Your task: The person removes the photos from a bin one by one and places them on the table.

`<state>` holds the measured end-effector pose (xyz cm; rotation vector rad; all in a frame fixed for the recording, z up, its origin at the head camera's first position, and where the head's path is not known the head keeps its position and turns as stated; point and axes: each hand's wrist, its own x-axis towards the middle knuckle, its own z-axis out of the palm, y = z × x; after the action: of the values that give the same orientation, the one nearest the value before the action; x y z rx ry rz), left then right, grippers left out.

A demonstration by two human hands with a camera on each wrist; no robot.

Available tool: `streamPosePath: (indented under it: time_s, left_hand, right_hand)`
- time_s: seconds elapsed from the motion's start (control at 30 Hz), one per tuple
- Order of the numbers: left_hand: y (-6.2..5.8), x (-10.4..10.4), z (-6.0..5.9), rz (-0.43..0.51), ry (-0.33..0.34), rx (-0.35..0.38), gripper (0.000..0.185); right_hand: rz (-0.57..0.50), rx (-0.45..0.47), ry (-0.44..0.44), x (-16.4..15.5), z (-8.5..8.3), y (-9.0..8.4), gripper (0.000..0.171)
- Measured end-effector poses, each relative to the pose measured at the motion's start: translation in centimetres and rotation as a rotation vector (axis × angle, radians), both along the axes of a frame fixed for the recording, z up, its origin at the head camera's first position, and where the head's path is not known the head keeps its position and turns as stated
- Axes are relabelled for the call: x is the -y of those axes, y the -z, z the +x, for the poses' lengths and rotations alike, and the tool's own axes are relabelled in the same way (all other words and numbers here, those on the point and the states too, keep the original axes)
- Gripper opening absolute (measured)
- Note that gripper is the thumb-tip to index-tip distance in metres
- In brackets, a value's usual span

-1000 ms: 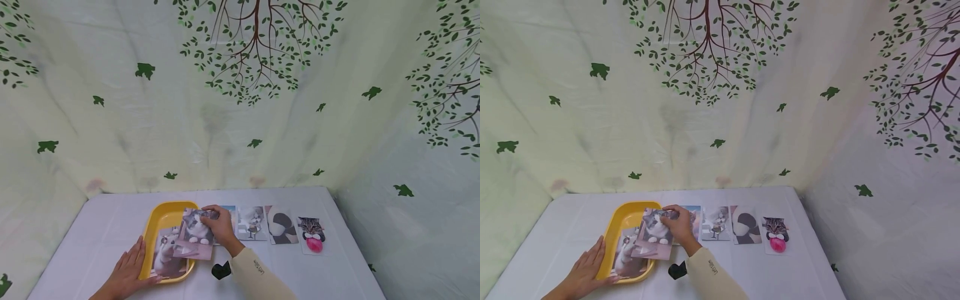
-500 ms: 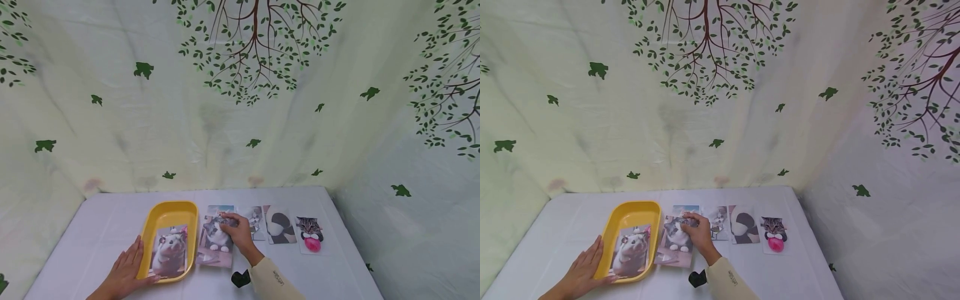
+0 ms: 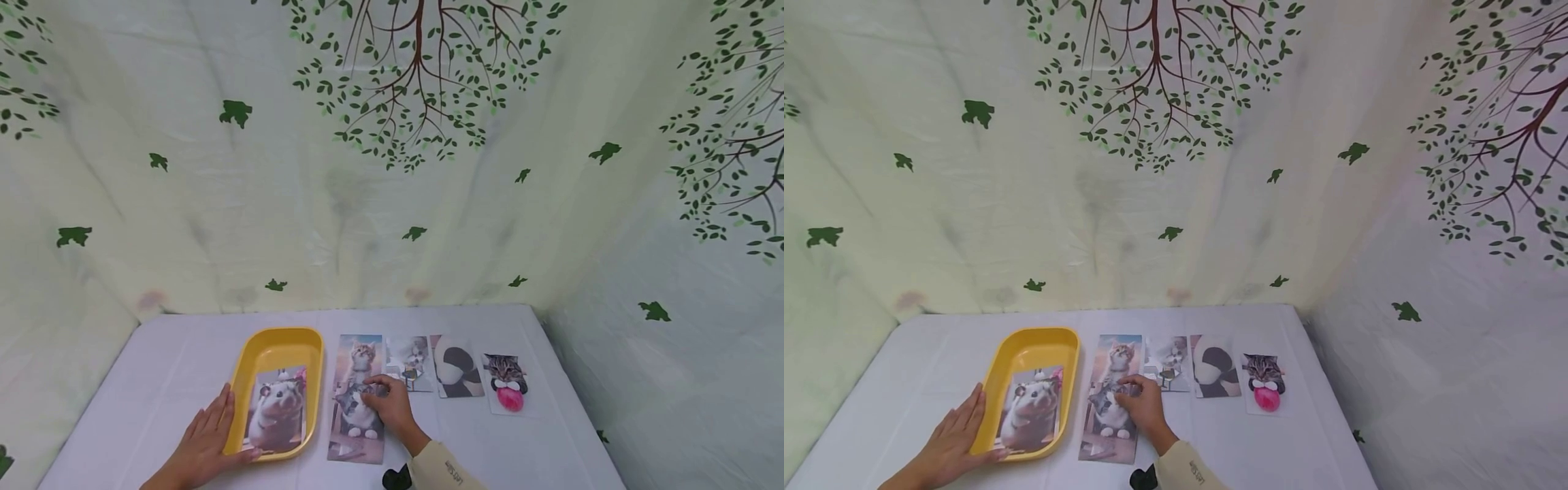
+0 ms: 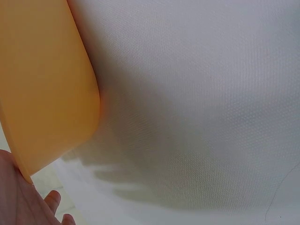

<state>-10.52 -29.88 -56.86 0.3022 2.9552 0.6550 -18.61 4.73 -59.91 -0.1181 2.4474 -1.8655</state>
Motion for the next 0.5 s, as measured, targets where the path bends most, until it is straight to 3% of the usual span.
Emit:
streamPosePath:
  time_s: [0.27,0.5]
  left_hand:
    - [0.3,0.0,-0.2,-0.028,-0.008,0.028,0.122]
    - [-0.1,-0.1,-0.1,-0.045,-0.003,-0.006,0.123]
  right_hand:
    - [0.099,-0.092,-0.022,1.1,0.9,1.9,0.019]
    - [0.171,-0.162,-0.048,1.1,1.1,1.9,0.022]
